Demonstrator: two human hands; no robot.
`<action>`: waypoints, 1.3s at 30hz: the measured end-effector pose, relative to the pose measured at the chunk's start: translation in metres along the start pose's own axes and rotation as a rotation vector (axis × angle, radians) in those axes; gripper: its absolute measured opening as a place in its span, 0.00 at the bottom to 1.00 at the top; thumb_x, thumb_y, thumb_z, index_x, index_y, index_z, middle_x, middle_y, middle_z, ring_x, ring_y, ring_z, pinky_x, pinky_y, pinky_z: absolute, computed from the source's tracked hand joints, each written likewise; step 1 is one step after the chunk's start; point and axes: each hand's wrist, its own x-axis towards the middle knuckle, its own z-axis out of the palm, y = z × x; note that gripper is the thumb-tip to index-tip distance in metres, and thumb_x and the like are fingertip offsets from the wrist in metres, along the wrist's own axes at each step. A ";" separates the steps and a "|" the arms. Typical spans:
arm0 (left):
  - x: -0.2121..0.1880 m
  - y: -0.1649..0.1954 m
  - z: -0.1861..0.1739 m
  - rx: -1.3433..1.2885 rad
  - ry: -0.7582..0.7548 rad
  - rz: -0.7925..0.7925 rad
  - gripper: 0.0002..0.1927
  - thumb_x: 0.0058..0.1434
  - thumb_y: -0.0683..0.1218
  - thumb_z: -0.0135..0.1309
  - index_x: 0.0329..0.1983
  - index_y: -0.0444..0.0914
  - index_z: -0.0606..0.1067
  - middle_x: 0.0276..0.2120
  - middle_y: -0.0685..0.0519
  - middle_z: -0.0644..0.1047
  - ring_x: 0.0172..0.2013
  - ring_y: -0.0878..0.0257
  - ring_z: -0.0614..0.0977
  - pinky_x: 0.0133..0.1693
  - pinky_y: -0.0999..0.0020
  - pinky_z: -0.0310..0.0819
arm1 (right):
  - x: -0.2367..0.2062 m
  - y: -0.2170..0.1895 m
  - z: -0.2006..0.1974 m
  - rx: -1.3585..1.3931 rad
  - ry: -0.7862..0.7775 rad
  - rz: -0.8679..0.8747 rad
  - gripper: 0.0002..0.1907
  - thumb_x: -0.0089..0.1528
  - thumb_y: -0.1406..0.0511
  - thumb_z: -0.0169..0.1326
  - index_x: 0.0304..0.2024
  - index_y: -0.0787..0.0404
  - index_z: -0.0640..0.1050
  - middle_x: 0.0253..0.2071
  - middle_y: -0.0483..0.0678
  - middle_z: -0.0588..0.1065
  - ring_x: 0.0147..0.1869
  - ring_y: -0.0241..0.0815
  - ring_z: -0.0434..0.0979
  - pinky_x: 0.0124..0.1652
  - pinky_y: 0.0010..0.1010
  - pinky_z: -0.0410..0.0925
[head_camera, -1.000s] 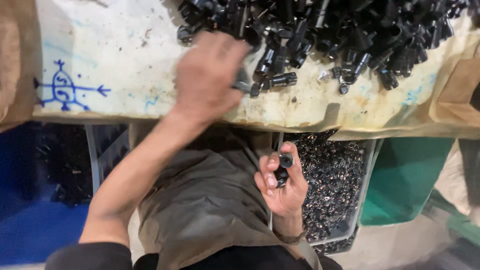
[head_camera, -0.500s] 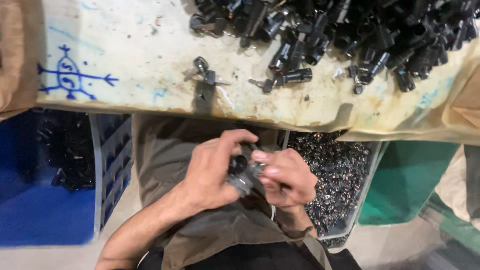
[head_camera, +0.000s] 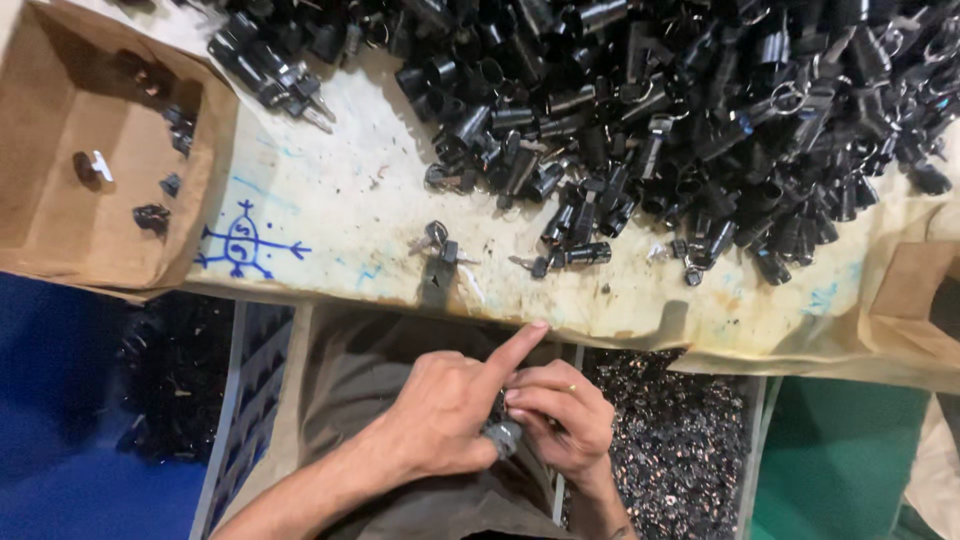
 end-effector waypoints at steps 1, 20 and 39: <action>-0.001 0.001 0.000 0.006 -0.008 -0.018 0.60 0.35 0.42 0.60 0.76 0.36 0.51 0.24 0.45 0.78 0.26 0.41 0.80 0.31 0.50 0.72 | 0.000 0.000 0.000 0.017 -0.008 0.010 0.10 0.57 0.73 0.65 0.40 0.62 0.79 0.39 0.50 0.79 0.41 0.45 0.83 0.40 0.31 0.76; -0.014 -0.010 0.005 0.144 0.049 -0.020 0.62 0.34 0.44 0.64 0.76 0.33 0.51 0.24 0.51 0.75 0.26 0.51 0.77 0.33 0.57 0.69 | 0.011 0.002 -0.007 0.009 -0.224 0.106 0.16 0.53 0.74 0.67 0.42 0.61 0.81 0.42 0.49 0.79 0.45 0.46 0.82 0.43 0.32 0.75; -0.164 -0.142 -0.016 0.863 0.610 -0.679 0.36 0.53 0.39 0.62 0.65 0.21 0.69 0.50 0.35 0.74 0.49 0.39 0.75 0.56 0.50 0.71 | -0.023 0.010 0.022 1.133 0.608 0.774 0.16 0.69 0.58 0.53 0.56 0.58 0.73 0.44 0.45 0.75 0.36 0.33 0.68 0.28 0.24 0.62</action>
